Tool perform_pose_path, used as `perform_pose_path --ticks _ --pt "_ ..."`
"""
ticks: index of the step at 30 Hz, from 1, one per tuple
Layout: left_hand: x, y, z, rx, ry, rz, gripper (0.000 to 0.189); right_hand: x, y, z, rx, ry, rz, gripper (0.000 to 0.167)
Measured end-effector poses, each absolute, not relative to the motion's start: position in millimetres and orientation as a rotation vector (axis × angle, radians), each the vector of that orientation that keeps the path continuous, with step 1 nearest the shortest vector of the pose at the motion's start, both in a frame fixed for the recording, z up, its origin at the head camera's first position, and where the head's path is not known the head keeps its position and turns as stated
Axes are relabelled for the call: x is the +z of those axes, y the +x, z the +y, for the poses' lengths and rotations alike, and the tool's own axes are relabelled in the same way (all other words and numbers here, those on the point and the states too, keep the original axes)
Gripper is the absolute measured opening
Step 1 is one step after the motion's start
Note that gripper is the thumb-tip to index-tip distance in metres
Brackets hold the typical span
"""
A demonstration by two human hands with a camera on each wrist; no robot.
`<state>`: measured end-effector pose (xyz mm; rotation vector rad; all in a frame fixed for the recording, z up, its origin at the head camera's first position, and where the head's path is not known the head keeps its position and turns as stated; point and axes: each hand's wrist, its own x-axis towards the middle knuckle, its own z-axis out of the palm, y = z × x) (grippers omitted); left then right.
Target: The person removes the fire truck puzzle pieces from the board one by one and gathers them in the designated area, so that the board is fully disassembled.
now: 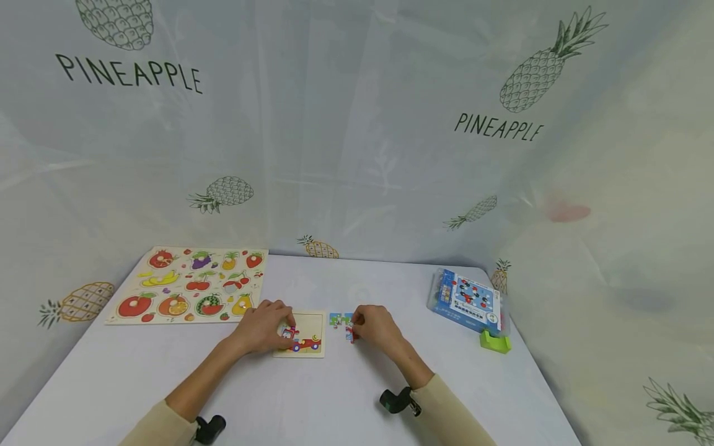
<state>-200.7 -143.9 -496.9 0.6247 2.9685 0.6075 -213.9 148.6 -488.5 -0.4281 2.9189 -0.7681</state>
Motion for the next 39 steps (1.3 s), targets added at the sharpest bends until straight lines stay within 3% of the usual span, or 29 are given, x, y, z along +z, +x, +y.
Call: perform_pose_path --ticks 39 --pt "-498.9 -199.4 -144.5 0.633 0.625 2.973 0.03 -488.0 -211.5 147.5 -0.763 -0.453 2.887 0.004"
